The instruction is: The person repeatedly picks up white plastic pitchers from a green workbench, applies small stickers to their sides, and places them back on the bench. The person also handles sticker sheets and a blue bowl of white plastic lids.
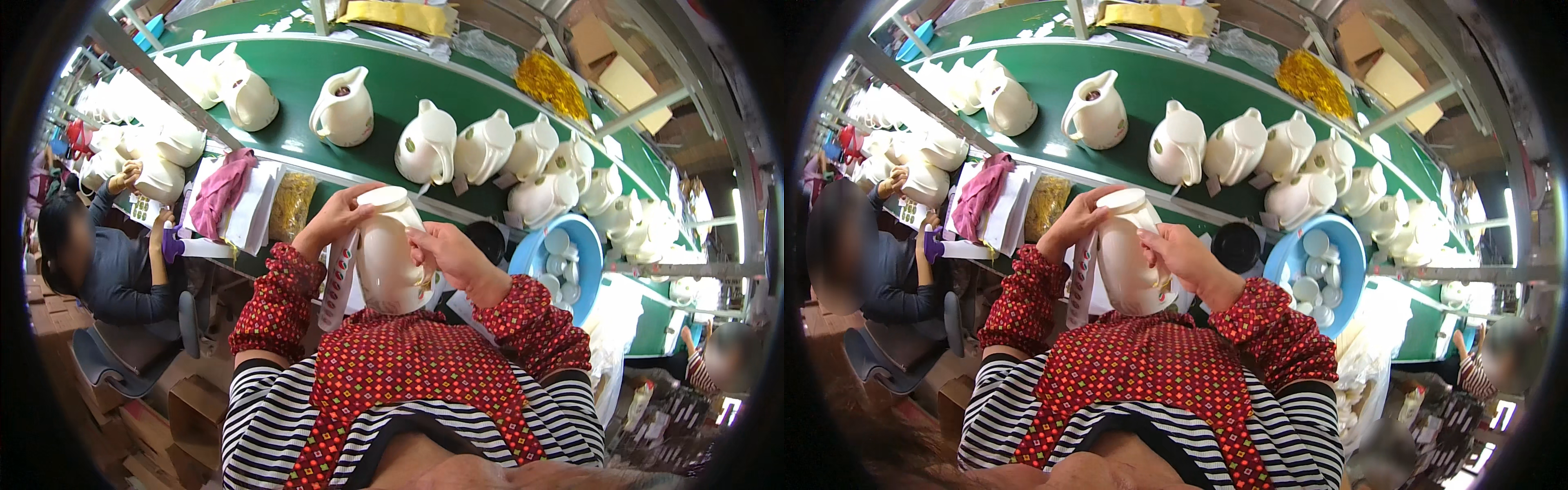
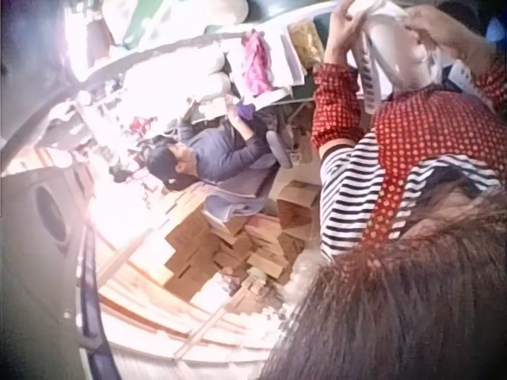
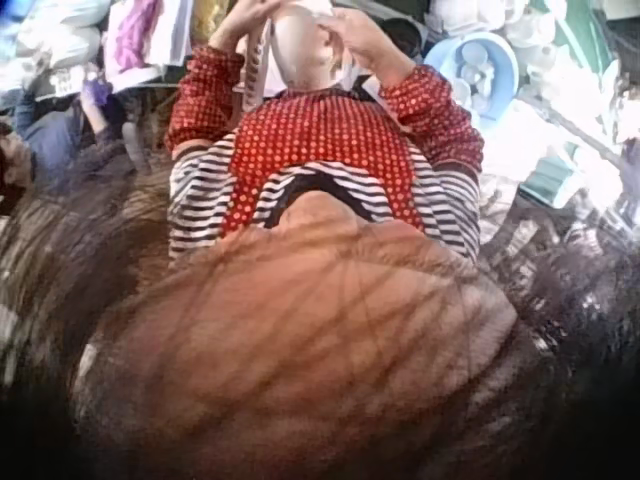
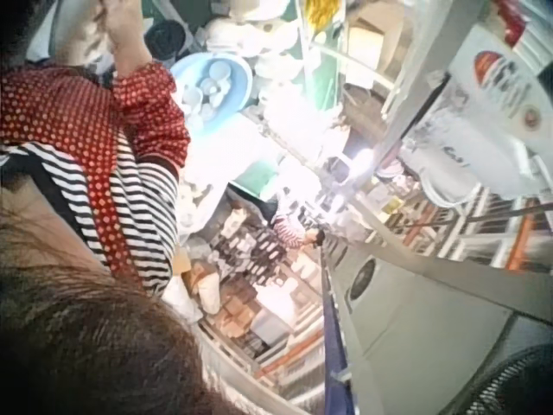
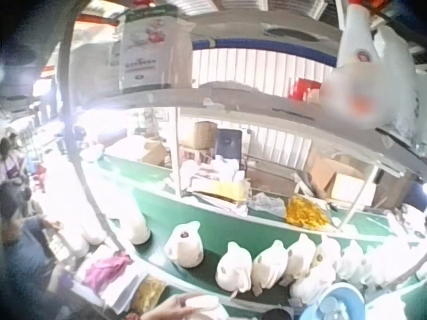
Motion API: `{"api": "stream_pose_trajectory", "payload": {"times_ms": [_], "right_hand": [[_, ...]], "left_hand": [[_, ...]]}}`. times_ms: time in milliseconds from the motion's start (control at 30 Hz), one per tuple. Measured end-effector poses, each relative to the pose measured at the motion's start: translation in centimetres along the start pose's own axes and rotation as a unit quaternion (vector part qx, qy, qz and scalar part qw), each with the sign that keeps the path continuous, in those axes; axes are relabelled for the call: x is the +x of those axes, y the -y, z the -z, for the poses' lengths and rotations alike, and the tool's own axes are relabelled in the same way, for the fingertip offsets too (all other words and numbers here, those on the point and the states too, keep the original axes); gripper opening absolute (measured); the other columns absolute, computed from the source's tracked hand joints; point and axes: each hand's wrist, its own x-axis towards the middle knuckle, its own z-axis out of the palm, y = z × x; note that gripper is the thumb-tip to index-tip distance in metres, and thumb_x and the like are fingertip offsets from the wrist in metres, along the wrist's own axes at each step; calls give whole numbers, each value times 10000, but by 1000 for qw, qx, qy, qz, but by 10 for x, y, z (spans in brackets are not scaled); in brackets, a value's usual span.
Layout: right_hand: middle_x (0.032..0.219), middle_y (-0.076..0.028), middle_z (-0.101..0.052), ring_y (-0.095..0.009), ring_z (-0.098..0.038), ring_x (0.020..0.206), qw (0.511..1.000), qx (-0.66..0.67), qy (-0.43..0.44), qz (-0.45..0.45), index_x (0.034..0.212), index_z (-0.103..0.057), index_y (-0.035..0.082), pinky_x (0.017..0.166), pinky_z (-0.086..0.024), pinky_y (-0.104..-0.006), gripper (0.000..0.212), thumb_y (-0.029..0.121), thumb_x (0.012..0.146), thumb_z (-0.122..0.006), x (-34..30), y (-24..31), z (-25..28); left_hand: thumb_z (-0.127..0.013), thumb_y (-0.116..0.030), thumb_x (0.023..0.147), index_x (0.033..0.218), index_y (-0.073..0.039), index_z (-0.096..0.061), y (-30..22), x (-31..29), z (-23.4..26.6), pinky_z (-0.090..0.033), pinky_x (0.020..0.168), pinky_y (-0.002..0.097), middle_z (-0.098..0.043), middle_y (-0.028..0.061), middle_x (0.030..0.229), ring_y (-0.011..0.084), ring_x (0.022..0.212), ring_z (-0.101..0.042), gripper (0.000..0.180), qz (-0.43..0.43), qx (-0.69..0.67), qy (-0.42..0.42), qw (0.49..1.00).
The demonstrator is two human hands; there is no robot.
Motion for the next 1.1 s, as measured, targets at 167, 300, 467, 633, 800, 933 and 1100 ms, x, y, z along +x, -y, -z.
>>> {"api": "stream_pose_trajectory", "payload": {"times_ms": [167,300,467,633,800,933,1100], "right_hand": [[751,40,-556,-47,-484,666,983,-16,-78,168,916,-659,70,601,-356,-203,222,212,1075,-596,22,66,-1],[831,10,-572,-88,-517,813,903,-23,-98,418,932,-600,71,800,-427,-248,288,297,1105,-558,57,139,5],[855,-33,-671,-109,-592,845,892,-26,-133,432,795,-604,76,831,-474,-284,421,380,1085,-588,167,193,51],[839,-87,-688,-166,-642,830,915,-77,-228,323,763,-603,62,802,-509,-329,515,475,1068,-574,274,183,130],[763,-100,-686,-181,-667,772,933,-156,-206,250,677,-584,48,761,-510,-310,585,477,1074,-551,327,151,190],[812,-133,-726,-211,-688,810,954,-143,-165,206,689,-622,29,816,-523,-356,625,504,1078,-505,344,142,219],[882,-149,-764,-239,-713,825,948,-230,-157,154,916,-768,-65,814,-543,-366,667,511,1064,-467,331,134,239]], "left_hand": [[-595,-410,1057,1337,-8,-635,49,-11,64,-500,686,251,-778,58,906,66,741,-632,492,0,56,-315,947],[-689,-387,1010,1030,29,-750,106,-13,70,-503,683,252,-739,60,747,88,701,-638,421,88,112,-397,907],[-643,-414,1017,849,-7,-765,166,-9,50,-518,689,356,-728,143,743,188,698,-682,458,120,168,-518,830],[-766,-272,918,1178,-14,-687,170,-14,36,-547,875,391,-702,144,1045,293,971,-677,375,187,275,-461,823],[-820,-187,865,1365,10,-538,97,16,71,-514,979,411,-606,181,1214,329,1096,-618,607,5,297,-482,824],[-860,-253,821,1482,-39,-460,40,71,112,-478,1021,457,-579,199,1250,364,1162,-581,802,-90,388,-475,785],[-911,-348,741,1561,-119,-399,8,138,147,-468,1019,500,-619,204,1191,404,1153,-592,994,28,475,-403,782]]}}
